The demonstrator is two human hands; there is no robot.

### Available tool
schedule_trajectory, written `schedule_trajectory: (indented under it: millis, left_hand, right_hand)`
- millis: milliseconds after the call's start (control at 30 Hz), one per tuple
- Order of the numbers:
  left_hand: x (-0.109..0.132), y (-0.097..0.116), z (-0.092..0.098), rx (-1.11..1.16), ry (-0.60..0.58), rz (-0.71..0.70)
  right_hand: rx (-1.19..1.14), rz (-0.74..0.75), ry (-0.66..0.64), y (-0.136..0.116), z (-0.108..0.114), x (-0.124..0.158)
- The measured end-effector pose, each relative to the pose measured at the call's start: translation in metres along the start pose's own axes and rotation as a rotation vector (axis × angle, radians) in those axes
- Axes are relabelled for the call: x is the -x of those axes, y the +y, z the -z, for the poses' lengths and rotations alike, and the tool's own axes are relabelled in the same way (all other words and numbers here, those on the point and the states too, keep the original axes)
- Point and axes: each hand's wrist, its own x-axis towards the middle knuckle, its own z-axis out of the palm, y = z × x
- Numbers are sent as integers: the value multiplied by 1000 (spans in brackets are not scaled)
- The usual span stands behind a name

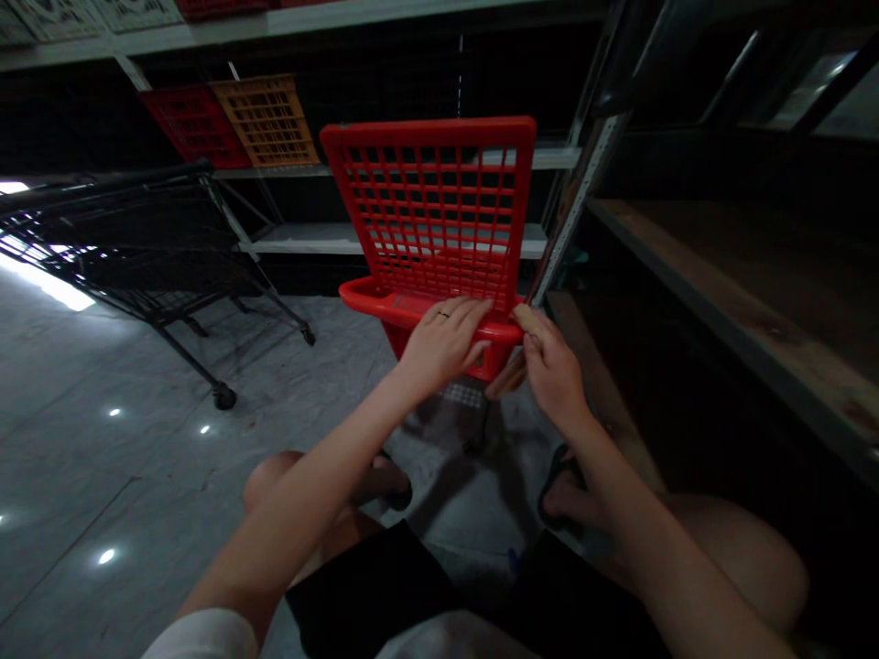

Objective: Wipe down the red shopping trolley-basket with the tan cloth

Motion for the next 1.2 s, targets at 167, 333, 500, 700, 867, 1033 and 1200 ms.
schedule_trajectory:
  millis: [167,333,500,700,867,1033,1200]
  left_hand:
    - [36,-97,20,-74,-36,247]
    - [42,-130,22,-159,-230,254]
    - [33,-100,17,-236,-200,282]
    - [28,-57,5,-271,-110,279]
    - [23,-39,-1,-266,-62,276]
    - [22,-31,-2,-240,-48,250]
    - [21,-20,-4,-241,-29,258]
  right_hand:
    - [160,83,-25,20,16,-16]
    - [341,110,15,22,8,-29]
    - [543,140,34,-19,-31,-33]
    - [495,184,-88,-87,-88,-34]
    - [450,333,-233,-86,-85,-44]
    - [589,141,-296,-51,-31,-73]
    - [754,-194,-375,-14,24,-108]
